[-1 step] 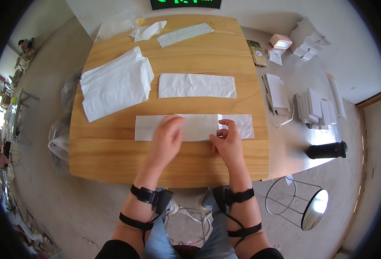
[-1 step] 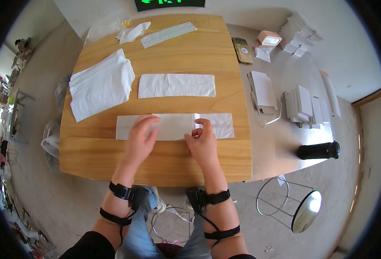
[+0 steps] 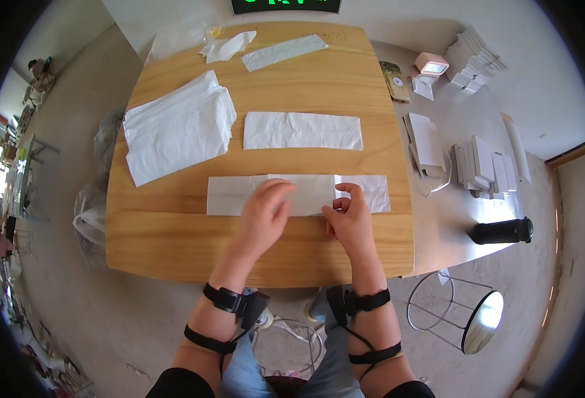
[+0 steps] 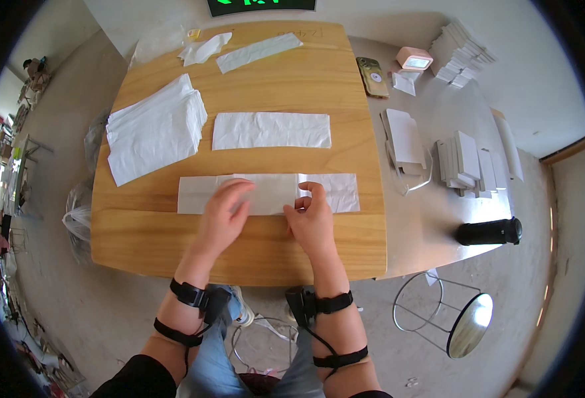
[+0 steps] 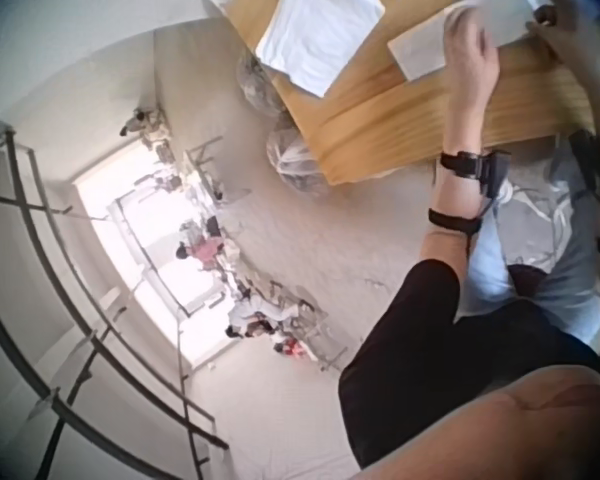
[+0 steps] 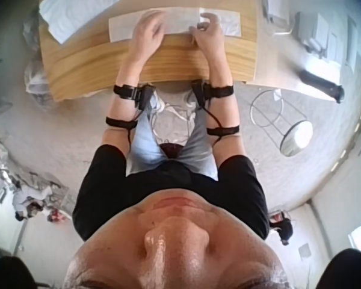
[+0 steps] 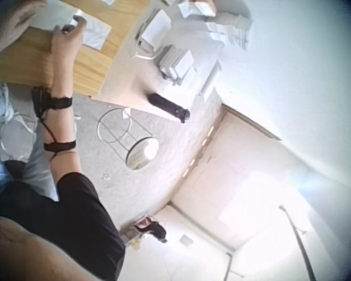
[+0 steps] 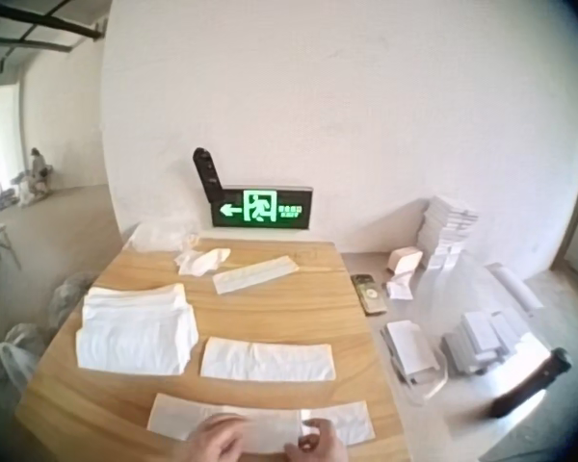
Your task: Folding long white plastic strips or bags on a wooden table.
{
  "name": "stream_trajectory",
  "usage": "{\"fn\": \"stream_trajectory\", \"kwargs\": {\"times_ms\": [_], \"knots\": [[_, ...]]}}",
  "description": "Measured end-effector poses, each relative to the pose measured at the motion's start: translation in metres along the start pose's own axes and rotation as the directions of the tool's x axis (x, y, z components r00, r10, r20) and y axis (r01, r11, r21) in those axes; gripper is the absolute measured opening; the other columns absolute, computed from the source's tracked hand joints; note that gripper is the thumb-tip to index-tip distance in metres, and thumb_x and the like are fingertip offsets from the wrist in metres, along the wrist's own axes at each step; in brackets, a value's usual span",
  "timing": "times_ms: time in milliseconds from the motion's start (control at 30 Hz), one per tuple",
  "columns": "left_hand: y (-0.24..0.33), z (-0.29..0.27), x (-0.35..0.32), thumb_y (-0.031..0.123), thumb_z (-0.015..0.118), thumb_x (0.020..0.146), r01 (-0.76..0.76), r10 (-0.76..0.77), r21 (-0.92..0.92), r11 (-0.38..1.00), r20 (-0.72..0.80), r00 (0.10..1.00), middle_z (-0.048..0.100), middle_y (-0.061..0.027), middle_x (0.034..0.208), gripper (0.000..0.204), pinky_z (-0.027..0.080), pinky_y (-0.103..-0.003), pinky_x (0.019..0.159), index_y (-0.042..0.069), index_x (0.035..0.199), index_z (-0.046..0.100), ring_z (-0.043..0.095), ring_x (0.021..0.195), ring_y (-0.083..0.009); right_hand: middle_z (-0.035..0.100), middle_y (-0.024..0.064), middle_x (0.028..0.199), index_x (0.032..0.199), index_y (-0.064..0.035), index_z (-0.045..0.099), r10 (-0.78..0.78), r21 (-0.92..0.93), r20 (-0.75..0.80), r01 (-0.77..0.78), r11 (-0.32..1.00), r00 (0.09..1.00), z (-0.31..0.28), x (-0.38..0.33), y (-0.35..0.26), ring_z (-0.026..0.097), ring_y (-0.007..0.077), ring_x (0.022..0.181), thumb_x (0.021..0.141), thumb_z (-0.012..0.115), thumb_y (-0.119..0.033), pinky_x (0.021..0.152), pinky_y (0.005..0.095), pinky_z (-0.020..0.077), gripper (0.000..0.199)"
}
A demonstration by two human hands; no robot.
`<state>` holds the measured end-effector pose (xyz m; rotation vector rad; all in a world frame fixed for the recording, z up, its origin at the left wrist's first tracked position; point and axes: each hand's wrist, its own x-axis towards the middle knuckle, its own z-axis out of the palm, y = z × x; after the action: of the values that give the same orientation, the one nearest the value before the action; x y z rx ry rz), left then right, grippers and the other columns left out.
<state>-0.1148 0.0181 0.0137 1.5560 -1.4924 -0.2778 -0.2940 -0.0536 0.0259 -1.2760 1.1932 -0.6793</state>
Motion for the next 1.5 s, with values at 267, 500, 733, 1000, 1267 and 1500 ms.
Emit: {"fn": "stream_trajectory", "kwargs": {"times_ms": [267, 500, 733, 1000, 1267, 1500], "knots": [[0.013, 0.018, -0.001, -0.001, 0.072, 0.079, 0.042, -0.024, -0.095, 0.995, 0.178, 0.984, 0.060, -0.0110, 0.121, 0.034, 0.052, -0.037, 0.082, 0.003, 0.111, 0.061, 0.060, 0.107, -0.0321, 0.060, 0.0059, 0.073, 0.118, 0.0001, 0.049, 0.030, -0.007, -0.043, -0.030, 1.000, 0.999, 0.003, 0.004, 0.000, 0.055, 0.0117, 0.049, 0.081, 0.069, 0.000, 0.041, 0.0274, 0.0406, 0.042], [0.009, 0.021, -0.001, 0.002, 0.074, 0.078, 0.169, -0.138, -0.154, 0.974, 0.191, 0.972, 0.061, -0.0107, 0.121, 0.030, 0.052, -0.037, 0.086, 0.003, 0.107, 0.063, 0.060, 0.110, -0.0305, 0.059, 0.0057, 0.071, 0.116, 0.0006, 0.049, 0.039, 0.010, -0.060, -0.038, 0.999, 0.997, 0.006, 0.006, -0.001, 0.054, 0.0117, 0.047, 0.082, 0.071, -0.001, 0.040, 0.0279, 0.0395, 0.041], [0.005, 0.026, -0.001, -0.001, 0.070, 0.084, 0.241, -0.199, -0.211, 0.947, 0.205, 0.958, 0.063, -0.0101, 0.120, 0.019, 0.054, -0.031, 0.083, 0.001, 0.102, 0.067, 0.066, 0.101, -0.0222, 0.060, 0.0054, 0.067, 0.115, 0.0015, 0.049, 0.011, 0.010, -0.081, -0.010, 1.000, 0.997, 0.006, 0.008, -0.001, 0.053, 0.0118, 0.045, 0.082, 0.072, -0.003, 0.040, 0.0275, 0.0388, 0.041], [-0.007, 0.029, -0.002, 0.000, 0.067, 0.088, 0.306, -0.288, -0.288, 0.907, 0.104, 0.952, 0.068, -0.0115, 0.112, 0.007, 0.053, -0.028, 0.074, -0.001, 0.095, 0.066, 0.066, 0.087, -0.0184, 0.062, 0.0074, 0.069, 0.117, 0.0024, 0.050, -0.010, -0.094, -0.098, 0.000, 0.996, 0.995, 0.008, 0.001, -0.008, 0.055, 0.0124, 0.046, 0.082, 0.073, -0.005, 0.041, 0.0279, 0.0389, 0.042], [-0.028, 0.012, 0.000, 0.016, 0.061, 0.098, 0.259, -0.711, -0.871, 0.417, -0.136, 0.689, 0.064, -0.0038, 0.103, 0.014, 0.043, -0.026, 0.092, 0.003, 0.105, 0.061, 0.056, 0.095, -0.0098, 0.063, 0.0087, 0.072, 0.119, 0.0018, 0.048, 0.015, -0.110, -0.110, -0.027, 0.994, 0.994, 0.009, -0.002, -0.008, 0.055, 0.0137, 0.047, 0.083, 0.071, -0.004, 0.042, 0.0289, 0.0412, 0.043], [-0.050, -0.042, 0.004, 0.002, 0.055, 0.096, 0.215, -0.723, -0.716, 0.664, -0.542, 0.429, 0.051, -0.0101, 0.132, 0.040, 0.043, -0.033, 0.100, 0.002, 0.133, 0.040, 0.050, 0.121, -0.0181, 0.061, 0.0061, 0.070, 0.119, 0.0017, 0.047, 0.001, -0.104, -0.133, -0.015, 0.994, 0.991, 0.008, -0.001, -0.005, 0.054, 0.0113, 0.045, 0.084, 0.069, -0.002, 0.040, 0.0258, 0.0387, 0.042]]}}
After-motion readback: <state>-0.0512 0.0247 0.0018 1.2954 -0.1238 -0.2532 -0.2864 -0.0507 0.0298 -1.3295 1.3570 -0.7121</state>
